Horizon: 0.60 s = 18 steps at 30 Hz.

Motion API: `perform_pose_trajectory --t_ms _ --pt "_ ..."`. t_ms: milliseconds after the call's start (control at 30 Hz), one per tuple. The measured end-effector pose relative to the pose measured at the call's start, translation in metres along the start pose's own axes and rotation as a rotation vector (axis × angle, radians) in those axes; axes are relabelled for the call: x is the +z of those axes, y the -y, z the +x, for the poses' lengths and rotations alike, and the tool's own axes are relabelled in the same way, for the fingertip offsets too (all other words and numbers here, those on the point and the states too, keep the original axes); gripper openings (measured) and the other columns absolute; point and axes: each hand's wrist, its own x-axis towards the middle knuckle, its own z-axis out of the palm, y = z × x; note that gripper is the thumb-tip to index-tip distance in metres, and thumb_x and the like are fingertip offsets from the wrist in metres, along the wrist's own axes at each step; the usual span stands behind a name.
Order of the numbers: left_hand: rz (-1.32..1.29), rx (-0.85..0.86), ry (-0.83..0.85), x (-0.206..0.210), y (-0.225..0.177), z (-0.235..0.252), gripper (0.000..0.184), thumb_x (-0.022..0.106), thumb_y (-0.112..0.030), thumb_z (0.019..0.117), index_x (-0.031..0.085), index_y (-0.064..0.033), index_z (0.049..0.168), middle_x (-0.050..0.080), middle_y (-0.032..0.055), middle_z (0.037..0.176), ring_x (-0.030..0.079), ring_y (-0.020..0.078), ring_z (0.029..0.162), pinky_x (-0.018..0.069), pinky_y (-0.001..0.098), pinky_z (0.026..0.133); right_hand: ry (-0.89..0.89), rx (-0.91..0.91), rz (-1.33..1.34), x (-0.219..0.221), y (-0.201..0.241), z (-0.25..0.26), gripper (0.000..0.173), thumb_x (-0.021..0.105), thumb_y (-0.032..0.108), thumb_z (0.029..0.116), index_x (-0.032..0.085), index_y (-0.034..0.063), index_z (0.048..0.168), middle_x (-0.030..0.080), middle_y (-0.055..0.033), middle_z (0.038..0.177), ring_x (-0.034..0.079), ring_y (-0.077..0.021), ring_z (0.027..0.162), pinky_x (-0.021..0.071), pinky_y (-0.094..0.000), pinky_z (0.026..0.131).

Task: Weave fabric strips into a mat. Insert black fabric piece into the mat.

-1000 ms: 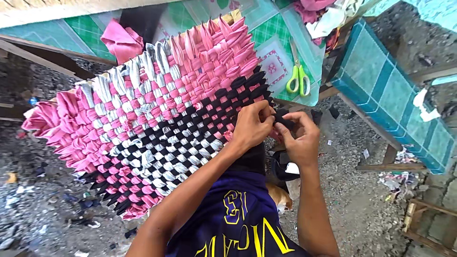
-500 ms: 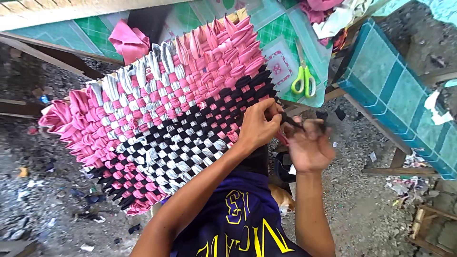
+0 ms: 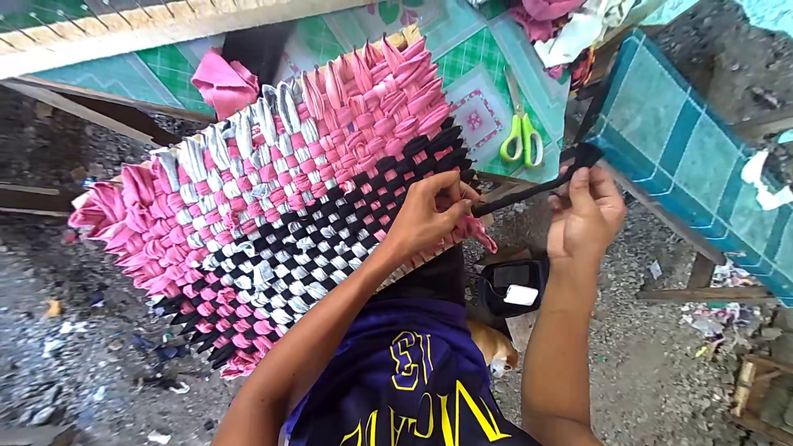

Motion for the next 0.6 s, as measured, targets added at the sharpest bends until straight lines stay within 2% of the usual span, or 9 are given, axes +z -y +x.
perform_pose_trajectory --t_ms 67,100,167,200,267,367,500,600 --pt "0.046 0.024 -0.015 -0.002 -0.001 0.001 0.004 0.065 -0.003 0.0972 0.066 -0.0001 0.095 0.074 0.008 0.099 0.072 0.0134 0.083 0.0624 0.0304 0.075 0.011 0.031 0.019 0.003 -0.004 0.01 0.016 0.056 0.018 0.1068 0.059 0.0079 0.118 0.068 -0.002 0.103 0.062 -0.0087 0.073 0.0538 -0.0239 0.064" --pt "0.072 0.034 -0.013 -0.003 -0.001 0.002 0.004 0.066 -0.004 0.0969 0.066 -0.0007 0.095 0.074 0.0075 0.099 0.072 0.0131 0.084 0.0623 0.0303 0.076 0.029 0.057 0.017 0.006 -0.006 0.013 0.017 0.055 0.016 0.1065 0.055 0.0066 0.121 0.069 -0.0041 0.103 0.065 -0.0109 0.073 0.057 -0.0258 0.064" --pt "0.108 0.061 -0.005 -0.003 -0.003 0.005 0.004 0.067 -0.004 0.0964 0.066 -0.0004 0.094 0.075 0.0078 0.1 0.073 0.013 0.085 0.0627 0.0305 0.077 0.079 0.093 0.023 0.015 -0.01 0.019 0.022 0.055 0.008 0.1048 0.051 0.002 0.126 0.07 -0.0101 0.106 0.074 -0.0209 0.082 0.065 -0.0367 0.075" --pt "0.117 0.073 0.001 -0.002 -0.004 0.006 0.004 0.067 -0.004 0.0963 0.066 0.0 0.095 0.075 0.0081 0.1 0.073 0.0129 0.085 0.063 0.0302 0.078 0.104 0.105 0.035 0.019 -0.013 0.021 0.024 0.056 0.006 0.1041 0.051 0.0004 0.127 0.07 -0.0117 0.107 0.075 -0.024 0.086 0.0656 -0.0408 0.079" --pt "0.139 0.094 0.011 -0.001 -0.006 0.008 0.005 0.068 -0.004 0.0961 0.067 0.0001 0.095 0.075 0.0085 0.101 0.073 0.0127 0.086 0.0633 0.03 0.079 0.158 0.089 0.051 0.027 -0.013 0.023 0.023 0.059 0.006 0.1024 0.053 0.0011 0.124 0.069 -0.0102 0.106 0.073 -0.0235 0.09 0.0641 -0.042 0.084" --pt "0.155 0.103 -0.006 -0.003 -0.008 0.007 0.006 0.068 -0.006 0.0961 0.068 -0.0001 0.095 0.074 0.0083 0.101 0.073 0.0129 0.086 0.0633 0.0303 0.079 0.272 -0.036 0.055 0.034 -0.005 0.016 0.028 0.067 0.007 0.0975 0.056 0.0016 0.122 0.067 -0.0087 0.109 0.071 -0.0222 0.095 0.0625 -0.0418 0.088" --pt "0.058 0.03 -0.065 -0.005 -0.012 0.007 0.008 0.068 -0.006 0.0968 0.064 -0.0012 0.092 0.074 0.0092 0.103 0.074 0.0161 0.086 0.0642 0.0327 0.078 0.433 -0.265 -0.024 0.034 0.002 0.001 0.021 0.073 0.004 0.0912 0.059 0.003 0.107 0.066 -0.0079 0.106 0.068 -0.0208 0.096 0.0611 -0.0411 0.085" --pt "-0.087 -0.076 -0.084 -0.005 -0.015 0.008 0.009 0.066 -0.002 0.0973 0.06 0.0009 0.092 0.075 0.0141 0.106 0.077 0.024 0.086 0.0668 0.0381 0.079 0.526 -0.362 -0.193 0.028 0.005 -0.023 0.015 0.068 0.001 0.0867 0.057 0.0096 0.093 0.065 -0.0045 0.105 0.065 -0.0174 0.102 0.0575 -0.0346 0.084"
